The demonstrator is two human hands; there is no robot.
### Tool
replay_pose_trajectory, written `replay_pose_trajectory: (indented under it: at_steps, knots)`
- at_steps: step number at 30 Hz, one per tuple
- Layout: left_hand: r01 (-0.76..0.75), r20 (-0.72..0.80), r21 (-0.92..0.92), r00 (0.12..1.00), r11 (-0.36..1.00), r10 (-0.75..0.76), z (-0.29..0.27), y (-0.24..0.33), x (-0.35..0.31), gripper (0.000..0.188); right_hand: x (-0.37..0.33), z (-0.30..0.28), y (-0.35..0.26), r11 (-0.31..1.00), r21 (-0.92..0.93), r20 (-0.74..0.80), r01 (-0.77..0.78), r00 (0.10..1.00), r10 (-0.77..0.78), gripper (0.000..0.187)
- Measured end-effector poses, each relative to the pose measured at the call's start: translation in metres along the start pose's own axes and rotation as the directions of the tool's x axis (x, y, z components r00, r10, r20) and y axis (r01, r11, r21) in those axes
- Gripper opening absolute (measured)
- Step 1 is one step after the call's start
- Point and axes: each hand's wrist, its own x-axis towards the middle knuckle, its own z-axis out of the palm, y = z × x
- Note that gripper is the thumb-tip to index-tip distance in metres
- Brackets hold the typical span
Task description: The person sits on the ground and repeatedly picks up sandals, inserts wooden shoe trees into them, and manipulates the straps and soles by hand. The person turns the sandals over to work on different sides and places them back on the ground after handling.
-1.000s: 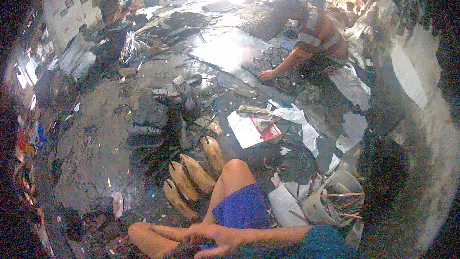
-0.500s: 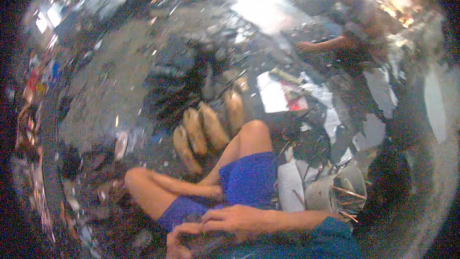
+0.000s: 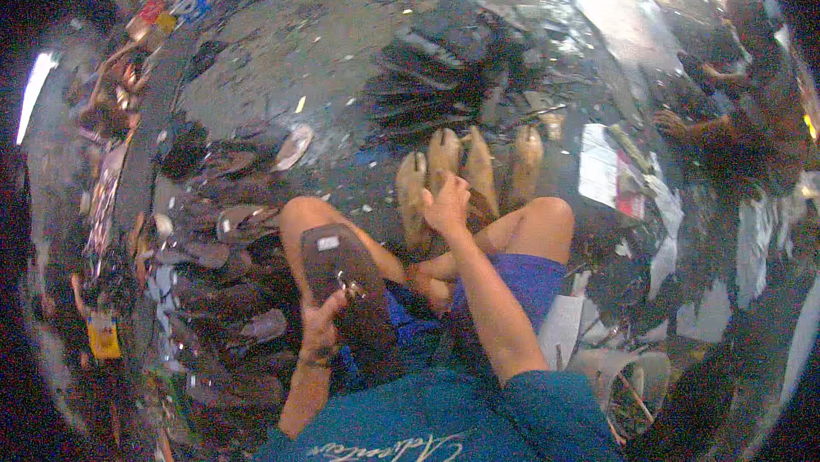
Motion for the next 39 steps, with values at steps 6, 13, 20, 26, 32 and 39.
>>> replay_pose_trajectory:
  at_steps: [6,13,20,26,32,39]
  knots:
    - [0.281,0.472,-0.269,0.872,0.921,-0.128,0.021,-0.022,0.006,0.056,0.019,0.019,0.071,0.977,0.198,0.047,-0.078,0.996,0.07,0.058]
    - [-0.031,0.177,-0.281,0.981,0.959,0.083,0.003,-0.048,0.048,0.06,-0.125,-0.189,-0.044,0.23,0.753,0.652,-0.617,0.748,-0.125,0.069]
    - [0.159,0.23,-0.446,0.971,0.881,-0.059,0.023,-0.03,0.062,0.087,-0.201,-0.236,-0.125,0.896,0.331,0.712,-0.295,0.702,-0.032,0.066]
    - [0.214,0.154,-0.537,0.976,0.816,-0.155,0.0,-0.09,0.027,0.093,-0.205,-0.161,-0.147,0.954,0.104,0.447,0.282,0.843,-0.298,0.07]
    - [0.075,-0.041,-0.409,0.994,0.909,-0.101,-0.002,-0.093,0.035,0.078,-0.21,-0.119,-0.147,0.955,0.02,0.282,0.297,0.914,-0.291,0.07]
    - [0.067,0.188,-0.563,0.981,0.824,0.049,0.031,-0.03,0.05,0.069,-0.193,-0.151,-0.16,0.883,-0.007,-0.02,0.469,0.883,-0.469,0.074]
